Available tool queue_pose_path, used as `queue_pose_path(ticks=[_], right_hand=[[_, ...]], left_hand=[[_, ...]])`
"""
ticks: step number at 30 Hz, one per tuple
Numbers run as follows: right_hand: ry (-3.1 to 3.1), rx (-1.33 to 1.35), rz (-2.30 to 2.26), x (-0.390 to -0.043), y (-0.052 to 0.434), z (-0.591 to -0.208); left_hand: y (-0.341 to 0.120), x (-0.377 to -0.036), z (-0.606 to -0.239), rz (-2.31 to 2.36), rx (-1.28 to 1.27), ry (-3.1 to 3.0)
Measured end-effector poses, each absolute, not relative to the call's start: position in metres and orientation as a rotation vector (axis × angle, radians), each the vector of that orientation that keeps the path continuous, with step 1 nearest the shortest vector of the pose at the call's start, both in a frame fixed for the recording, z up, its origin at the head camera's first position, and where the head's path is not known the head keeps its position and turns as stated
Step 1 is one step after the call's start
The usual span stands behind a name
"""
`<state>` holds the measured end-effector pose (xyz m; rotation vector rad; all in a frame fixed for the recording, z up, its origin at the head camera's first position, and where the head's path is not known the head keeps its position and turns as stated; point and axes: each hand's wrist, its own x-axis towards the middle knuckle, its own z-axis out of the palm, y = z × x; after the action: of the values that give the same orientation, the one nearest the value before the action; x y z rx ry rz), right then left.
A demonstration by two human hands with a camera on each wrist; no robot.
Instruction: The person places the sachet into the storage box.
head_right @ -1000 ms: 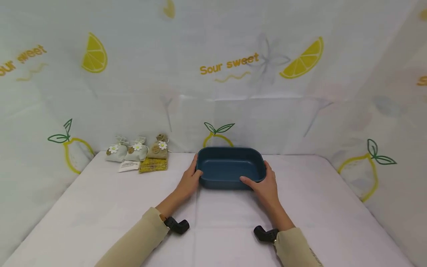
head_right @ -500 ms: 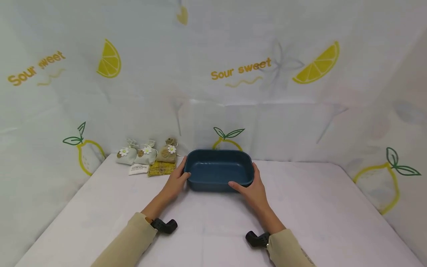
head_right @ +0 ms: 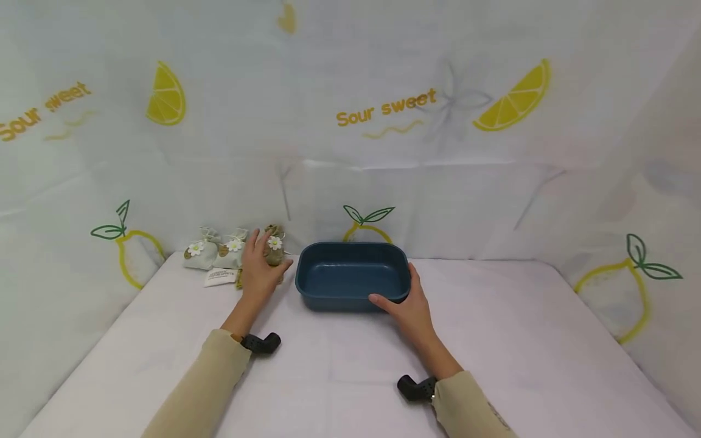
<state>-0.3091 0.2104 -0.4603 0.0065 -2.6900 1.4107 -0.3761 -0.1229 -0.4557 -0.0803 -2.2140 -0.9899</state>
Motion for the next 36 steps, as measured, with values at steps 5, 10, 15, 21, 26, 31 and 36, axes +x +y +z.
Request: queue_pose_path(ticks=[5, 10, 15, 21, 26, 31, 36], right_hand=[[-2.682, 0.02, 1.419, -0.309, 0.205, -0.463], [-2.688, 0.012, 1.405, -0.309, 0.203, -0.463], [-2.675, 0.02, 1.4, -0.309, 0.204, -0.464], [-2.665, 0.023, 1.393, -0.311, 0.208, -0.464], [-2.663, 0.026, 1.395, -0.311, 0.209, -0.463], [-2.665, 0.02, 1.384, -0.312, 0.21, -0.461], [-2.669, 0.015, 1.384, -0.313, 0.209, -0.464]], left_hand=[[-0.137, -0.386, -0.456, -1.0, -0.011, -2.34], [-0.148, -0.394, -0.456, -1.066, 0.006, -2.402], [-0.154, -0.4, -0.457, -0.934, -0.043, -2.523], [-0.152, -0.402, -0.456, -0.875, -0.065, -2.531], [-0.151, -0.399, -0.446, -1.065, -0.032, -2.408], [-0.15, -0.39, -0.424, -1.295, -0.022, -2.24], [-0.145, -0.382, -0.407, -1.347, -0.065, -2.185]])
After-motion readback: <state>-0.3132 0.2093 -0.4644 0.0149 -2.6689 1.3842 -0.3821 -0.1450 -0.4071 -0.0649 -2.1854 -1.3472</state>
